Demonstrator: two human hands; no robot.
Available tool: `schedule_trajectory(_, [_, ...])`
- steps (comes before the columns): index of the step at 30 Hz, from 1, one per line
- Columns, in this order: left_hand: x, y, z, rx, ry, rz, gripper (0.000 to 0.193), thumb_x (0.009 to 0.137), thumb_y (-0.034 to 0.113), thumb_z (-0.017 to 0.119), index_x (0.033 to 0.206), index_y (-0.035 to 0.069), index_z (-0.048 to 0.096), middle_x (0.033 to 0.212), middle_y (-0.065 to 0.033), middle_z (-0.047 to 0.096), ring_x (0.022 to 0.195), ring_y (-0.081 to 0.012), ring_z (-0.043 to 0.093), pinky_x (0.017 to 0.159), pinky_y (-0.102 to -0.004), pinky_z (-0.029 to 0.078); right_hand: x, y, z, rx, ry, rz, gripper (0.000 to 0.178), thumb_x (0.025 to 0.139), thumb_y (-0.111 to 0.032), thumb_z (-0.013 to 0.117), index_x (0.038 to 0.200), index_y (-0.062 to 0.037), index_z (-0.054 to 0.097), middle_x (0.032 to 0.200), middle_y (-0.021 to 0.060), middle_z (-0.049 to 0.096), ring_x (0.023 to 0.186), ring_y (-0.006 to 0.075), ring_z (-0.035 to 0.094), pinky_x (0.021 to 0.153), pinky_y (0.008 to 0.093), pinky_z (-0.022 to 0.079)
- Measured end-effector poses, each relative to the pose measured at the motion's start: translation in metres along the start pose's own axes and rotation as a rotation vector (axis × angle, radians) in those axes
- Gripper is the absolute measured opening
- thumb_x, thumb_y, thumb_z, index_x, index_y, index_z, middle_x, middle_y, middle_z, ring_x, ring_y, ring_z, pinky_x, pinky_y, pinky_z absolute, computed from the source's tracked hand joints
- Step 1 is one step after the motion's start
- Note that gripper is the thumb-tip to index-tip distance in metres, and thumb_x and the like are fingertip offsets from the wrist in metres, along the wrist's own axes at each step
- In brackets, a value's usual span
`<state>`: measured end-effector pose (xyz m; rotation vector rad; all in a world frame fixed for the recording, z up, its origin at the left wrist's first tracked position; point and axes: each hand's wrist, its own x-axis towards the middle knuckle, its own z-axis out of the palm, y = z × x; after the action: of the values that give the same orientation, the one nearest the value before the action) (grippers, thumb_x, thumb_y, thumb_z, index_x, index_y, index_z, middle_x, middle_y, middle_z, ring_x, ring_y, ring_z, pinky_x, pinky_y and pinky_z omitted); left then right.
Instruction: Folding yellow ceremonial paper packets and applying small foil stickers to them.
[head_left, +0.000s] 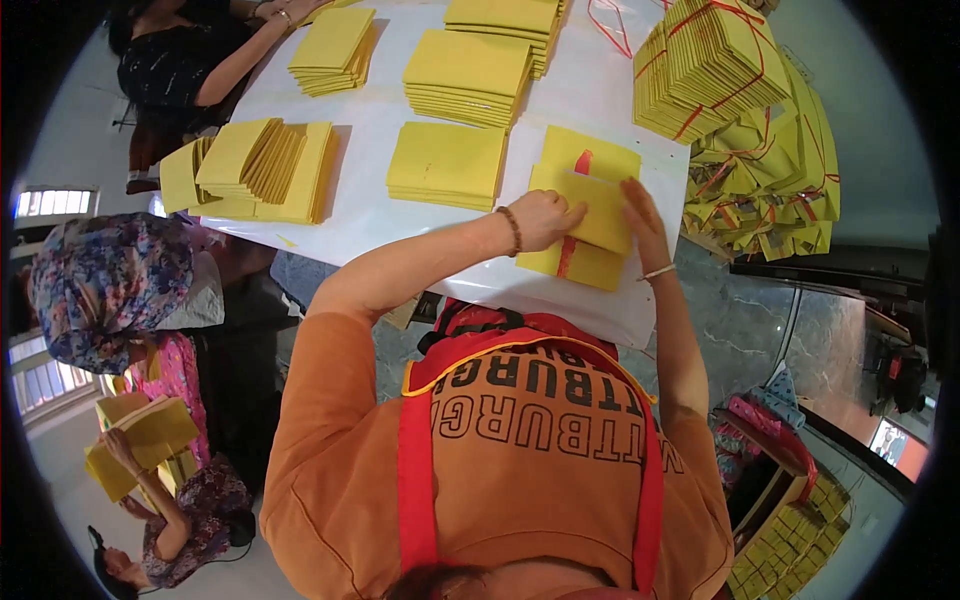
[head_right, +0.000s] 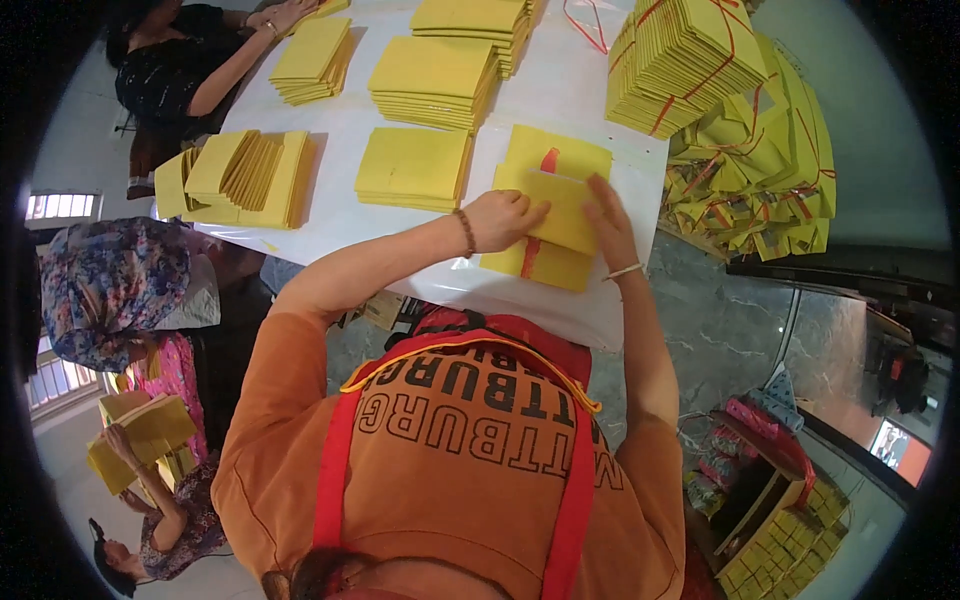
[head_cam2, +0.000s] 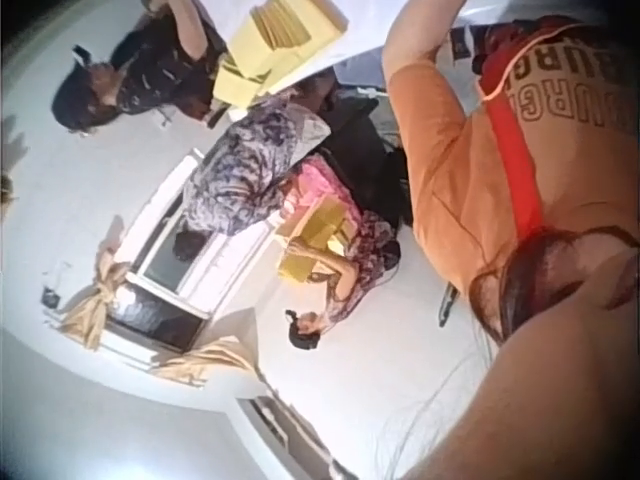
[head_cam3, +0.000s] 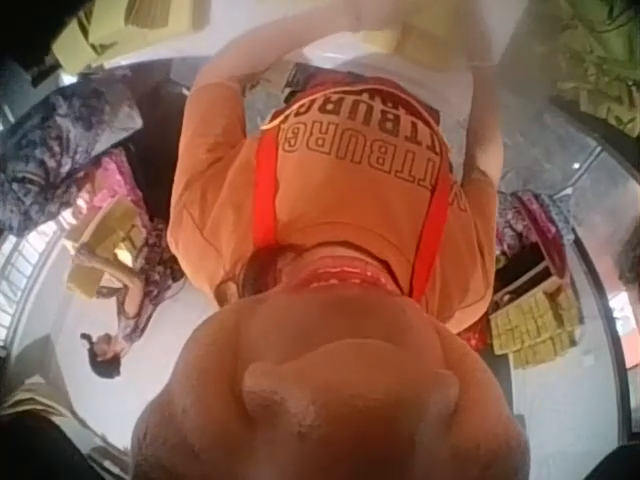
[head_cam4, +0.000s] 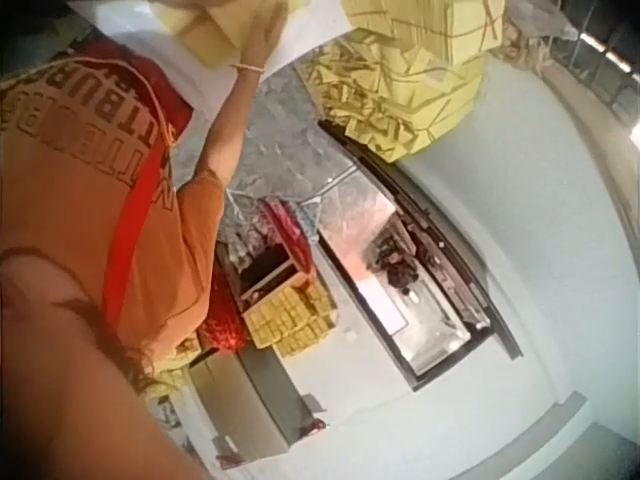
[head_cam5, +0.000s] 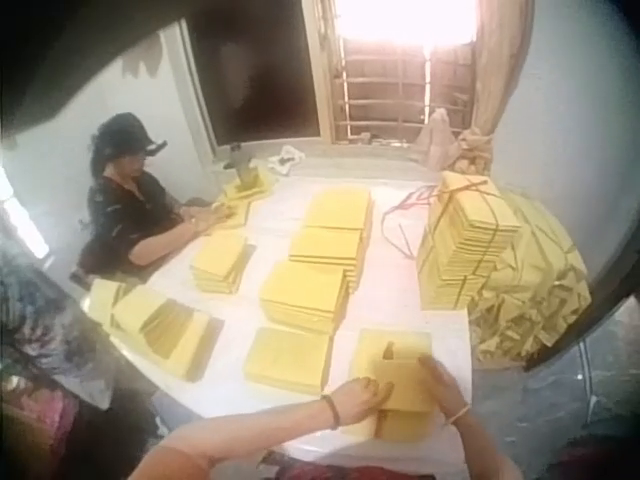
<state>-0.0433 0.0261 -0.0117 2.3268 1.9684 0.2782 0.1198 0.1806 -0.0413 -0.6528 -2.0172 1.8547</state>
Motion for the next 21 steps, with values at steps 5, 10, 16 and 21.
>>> schedule_trajectory(5, [0.018, 0.019, 0.010, 0.258, -0.141, -0.116, 0.041, 0.073, 0.016, 0.057, 0.113, 0.006, 0.054, 0.075, -0.0094, 0.058, 0.067, -0.0258, 0.059, 0.060, -0.0366, 0.048, -0.013, -0.012, 0.001, 0.128, 0.228, -0.034, 0.044, 0.089, -0.008, 0.052, 0.130, -0.0008, 0.039, 0.132, 0.0108, 0.043, 0.121, 0.0175, 0.041, 0.098, 0.0284, 0.035])
schedule_trajectory(10, [-0.017, -0.010, -0.061, 0.110, 0.376, -0.081, 0.041, 0.070, 0.013, 0.055, 0.111, 0.011, 0.057, 0.096, -0.0078, 0.058, 0.086, -0.0235, 0.058, 0.069, -0.0346, 0.047, -0.035, 0.004, -0.002, 0.091, 0.372, -0.041, 0.037, 0.090, -0.010, 0.052, 0.125, -0.0001, 0.046, 0.126, 0.0116, 0.049, 0.116, 0.0184, 0.046, 0.095, 0.0305, 0.039])
schedule_trajectory(16, [-0.106, -0.076, -0.056, 0.365, 0.477, -0.398, 0.043, 0.072, 0.008, 0.053, 0.115, 0.012, 0.055, 0.106, -0.0072, 0.056, 0.099, -0.0244, 0.054, 0.080, -0.0359, 0.042, -0.041, 0.010, 0.013, -0.048, 0.360, -0.026, 0.032, 0.086, -0.011, 0.056, 0.117, -0.0045, 0.054, 0.118, 0.0092, 0.055, 0.111, 0.0193, 0.049, 0.092, 0.0321, 0.040])
schedule_trajectory(21, [-0.120, -0.081, -0.022, 0.288, 0.272, -0.431, 0.042, 0.074, 0.008, 0.053, 0.115, 0.015, 0.053, 0.102, -0.0028, 0.055, 0.098, -0.0203, 0.051, 0.080, -0.0339, 0.039, -0.039, -0.008, 0.024, -0.440, 0.348, -0.264, 0.028, 0.082, -0.009, 0.058, 0.110, -0.0054, 0.059, 0.113, 0.0105, 0.057, 0.109, 0.0252, 0.050, 0.093, 0.0345, 0.038])
